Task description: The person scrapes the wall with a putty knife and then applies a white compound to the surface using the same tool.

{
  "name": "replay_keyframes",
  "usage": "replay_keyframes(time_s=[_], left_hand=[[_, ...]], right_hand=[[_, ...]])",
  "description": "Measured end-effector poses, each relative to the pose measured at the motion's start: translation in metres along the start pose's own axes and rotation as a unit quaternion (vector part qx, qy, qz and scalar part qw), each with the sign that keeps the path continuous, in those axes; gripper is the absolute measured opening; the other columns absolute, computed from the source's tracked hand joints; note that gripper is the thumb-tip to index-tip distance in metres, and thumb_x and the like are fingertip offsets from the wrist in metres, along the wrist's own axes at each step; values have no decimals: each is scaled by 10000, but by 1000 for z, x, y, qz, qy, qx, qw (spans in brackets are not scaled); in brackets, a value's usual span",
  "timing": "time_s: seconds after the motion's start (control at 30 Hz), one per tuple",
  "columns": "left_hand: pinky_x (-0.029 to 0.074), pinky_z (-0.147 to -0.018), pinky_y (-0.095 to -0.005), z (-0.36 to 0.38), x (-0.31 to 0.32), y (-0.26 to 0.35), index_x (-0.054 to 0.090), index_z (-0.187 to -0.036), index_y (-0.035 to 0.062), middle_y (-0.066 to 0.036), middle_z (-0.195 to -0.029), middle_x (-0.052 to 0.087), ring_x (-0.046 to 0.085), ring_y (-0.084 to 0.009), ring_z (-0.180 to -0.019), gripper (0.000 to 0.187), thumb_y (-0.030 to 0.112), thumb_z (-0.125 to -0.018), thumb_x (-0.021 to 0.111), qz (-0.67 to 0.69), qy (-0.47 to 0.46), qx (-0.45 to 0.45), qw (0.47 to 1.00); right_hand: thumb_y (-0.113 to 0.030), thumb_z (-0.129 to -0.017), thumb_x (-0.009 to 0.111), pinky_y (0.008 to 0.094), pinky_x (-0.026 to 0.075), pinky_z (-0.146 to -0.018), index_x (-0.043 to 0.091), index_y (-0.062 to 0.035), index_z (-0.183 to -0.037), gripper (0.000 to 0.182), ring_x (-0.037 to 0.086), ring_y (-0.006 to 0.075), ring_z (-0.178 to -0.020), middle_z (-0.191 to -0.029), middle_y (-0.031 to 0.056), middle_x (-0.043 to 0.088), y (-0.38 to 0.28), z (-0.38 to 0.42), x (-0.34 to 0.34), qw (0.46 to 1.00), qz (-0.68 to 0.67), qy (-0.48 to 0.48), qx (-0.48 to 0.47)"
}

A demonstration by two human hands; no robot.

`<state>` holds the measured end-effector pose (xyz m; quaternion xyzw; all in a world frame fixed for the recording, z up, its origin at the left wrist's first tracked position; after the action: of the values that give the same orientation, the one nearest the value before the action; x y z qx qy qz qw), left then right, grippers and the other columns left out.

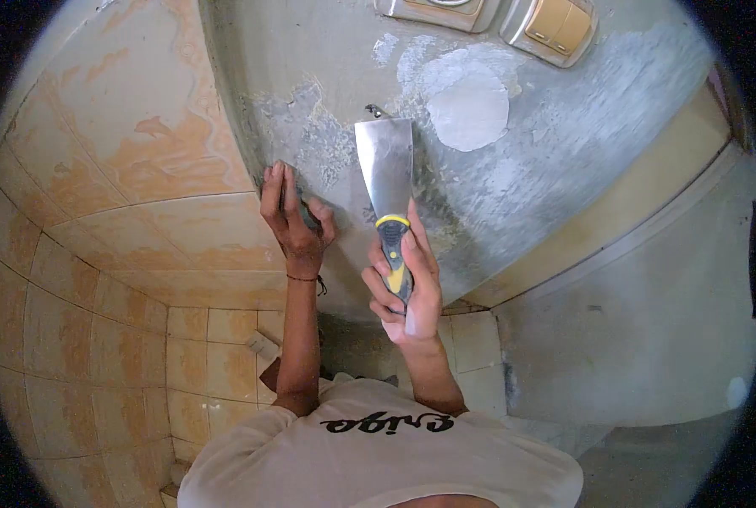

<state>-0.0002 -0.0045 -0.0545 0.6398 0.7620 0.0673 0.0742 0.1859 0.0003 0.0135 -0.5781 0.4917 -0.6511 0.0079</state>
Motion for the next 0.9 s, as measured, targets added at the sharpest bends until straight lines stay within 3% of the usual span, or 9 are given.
replay_keyframes(time_s=[0.9], left_hand=[[427, -1097, -483, -1, 1, -2, 507, -1322, -105, -231, -1377, 469, 457, -383, -1289, 518, 17, -818, 519, -4, 9, 8, 1000]], right_hand=[[-282, -1064, 431, 156, 203, -316, 259, -223, -1570, 538, 309, 35, -450, -833, 45, 458, -8, 5, -6, 1000, 9, 5, -8]])
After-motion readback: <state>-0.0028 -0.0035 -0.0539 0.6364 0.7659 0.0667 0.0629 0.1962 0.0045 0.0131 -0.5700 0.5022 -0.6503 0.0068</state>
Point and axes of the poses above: each hand's wrist, its own z-axis away from the middle knuckle, its own x-axis out of the palm, y = z × x, the point moved 1 cm from there along -z, towards the middle knuckle
